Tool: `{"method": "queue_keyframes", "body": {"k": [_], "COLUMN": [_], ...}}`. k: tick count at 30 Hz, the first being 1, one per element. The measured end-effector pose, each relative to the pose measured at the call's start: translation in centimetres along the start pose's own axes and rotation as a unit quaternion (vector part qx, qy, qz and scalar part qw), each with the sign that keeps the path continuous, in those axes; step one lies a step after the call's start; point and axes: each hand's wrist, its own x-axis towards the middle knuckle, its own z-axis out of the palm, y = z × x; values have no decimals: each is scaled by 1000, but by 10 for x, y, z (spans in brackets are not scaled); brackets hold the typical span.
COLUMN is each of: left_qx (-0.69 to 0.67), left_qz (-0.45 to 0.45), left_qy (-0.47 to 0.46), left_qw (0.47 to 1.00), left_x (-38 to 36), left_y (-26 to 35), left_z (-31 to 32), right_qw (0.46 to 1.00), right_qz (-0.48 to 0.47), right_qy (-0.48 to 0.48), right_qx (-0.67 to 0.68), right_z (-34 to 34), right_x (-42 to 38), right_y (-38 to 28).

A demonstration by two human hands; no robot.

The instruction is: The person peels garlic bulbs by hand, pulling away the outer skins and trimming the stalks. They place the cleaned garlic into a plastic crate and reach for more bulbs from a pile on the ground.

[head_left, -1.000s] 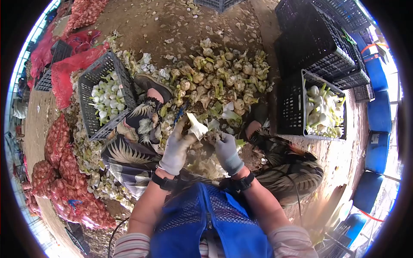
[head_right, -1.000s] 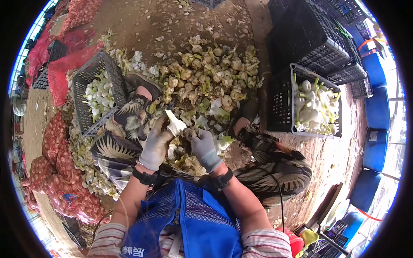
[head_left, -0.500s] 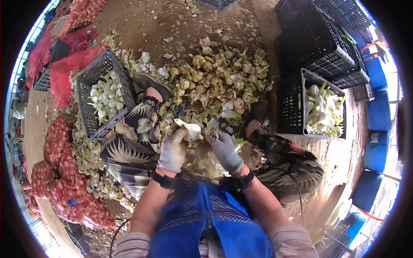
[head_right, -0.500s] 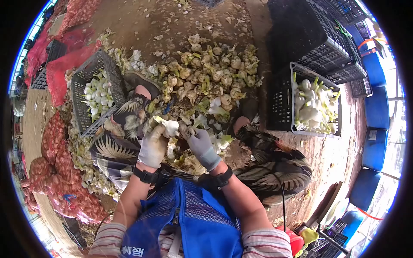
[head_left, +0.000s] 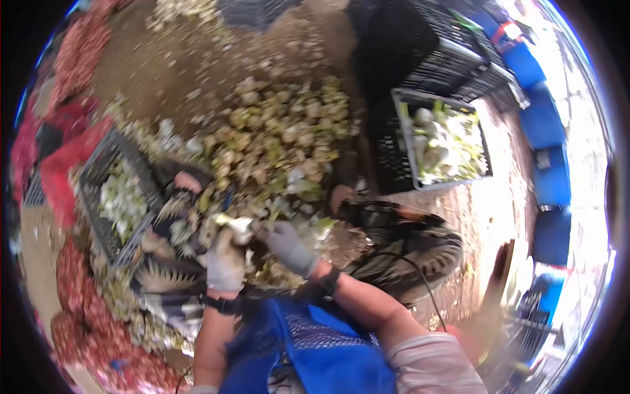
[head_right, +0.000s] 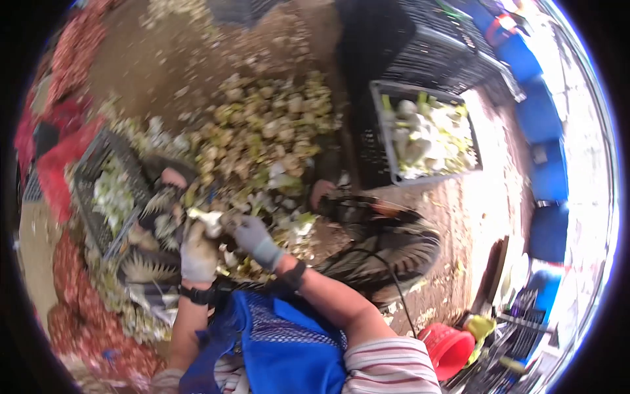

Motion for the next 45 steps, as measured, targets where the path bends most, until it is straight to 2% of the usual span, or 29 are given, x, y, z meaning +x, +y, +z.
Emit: {"method": "queue_keyframes", "body": {"k": [1, 2, 4, 5, 7, 8, 9, 10, 12, 13, 14, 17, 19, 21, 23, 24, 27, 30, 32, 33, 34, 36, 38, 40, 41, 42, 43, 44, 45], "left_qx": [-30, 29, 197, -162, -155, -151, -91, -90, -196, -247, -209, -194, -112, -247, -265, -274, -257, -245, -276, -237, -239, -200, -184, -370, -173, -176, -156, -137, -101], "left_qz": [1, 38, 69, -47, -54, -58, -69, -71, -168, -160, -147, -138, -100, -164, -165, -152, -147, -163, -170, -161, -161, -161, -148, -154, -158, -158, -144, -128, -123], "left_qy": [-8, 23, 36, 48, 61, 75, 49, 47, 82, -48, 54, 71, 12, 58, 64, 82, 85, 52, 6, 72, 72, 87, 60, -149, 54, 53, 29, 7, -1], "left_qw": [1000, 999, 977, 985, 985, 984, 992, 992, 963, 955, 965, 969, 989, 953, 948, 946, 951, 954, 946, 956, 955, 963, 970, 904, 971, 970, 977, 982, 987], "left_x": [3, 5, 6, 10, 10, 11, 15, 14, 9, 15, 15, 22, 16, 17, 18, 18, 19, 22, 24, 20, 20, 17, 24, 30, 25, 24, 22, 22, 23], "left_y": [-9, -24, -32, -18, -5, -4, -21, -15, 4, -17, -17, -34, -18, -9, -9, -8, -12, -32, -44, -30, -20, -14, -45, -64, -34, -18, -7, -1, 2], "left_z": [-11, -23, -46, -31, -12, -7, -35, -20, 24, -17, -4, -24, -11, -5, -7, -4, -1, -19, -37, -15, -6, 2, -26, -31, 14, 35, 48, 54, 52], "right_qw": [1000, 996, 995, 995, 979, 979, 947, 883, 860, 857, 855, 878, 885, 891, 943, 943, 877, 832, 849, 883, 912, 895, 817, 816, 840, 861, 853, 795, 815], "right_qz": [-9, -41, 3, 1, -198, -199, -298, -385, -435, -453, -471, -407, -344, -318, -180, -181, -366, -432, -399, -348, -295, -299, -439, -433, -418, -400, -410, -459, -438], "right_qy": [-5, -2, -61, -55, 21, 24, 51, 76, 47, 59, 63, 98, 6, -34, -55, -57, 139, 78, 52, 47, 41, 42, 96, 44, 65, 87, 151, 231, 278], "right_qx": [22, 76, 82, 86, 44, 45, -107, -257, -264, -239, -209, -232, -313, -323, -275, -273, -277, -340, -343, -313, -281, -329, -361, -381, -341, -300, -285, -324, -258], "right_z": [-2, -3, -8, -9, -7, -8, -12, -16, -16, -19, -17, -21, -21, -28, -37, -38, -38, -25, -24, -25, -28, -30, -24, -26, -32, -40, -51, -73, -99], "right_x": [4, 9, 29, 27, 15, 4, -7, -14, -7, -3, 0, -1, -9, -18, -21, -19, -11, -10, -9, -12, -12, -12, -7, 2, 1, 1, 0, -1, -2], "right_y": [11, 26, 66, 63, 46, 20, -6, -21, -11, -5, -4, 9, 23, 23, 9, 2, -25, -30, -8, -5, -2, -13, -25, -14, -18, -23, -34, -46, -58]}}
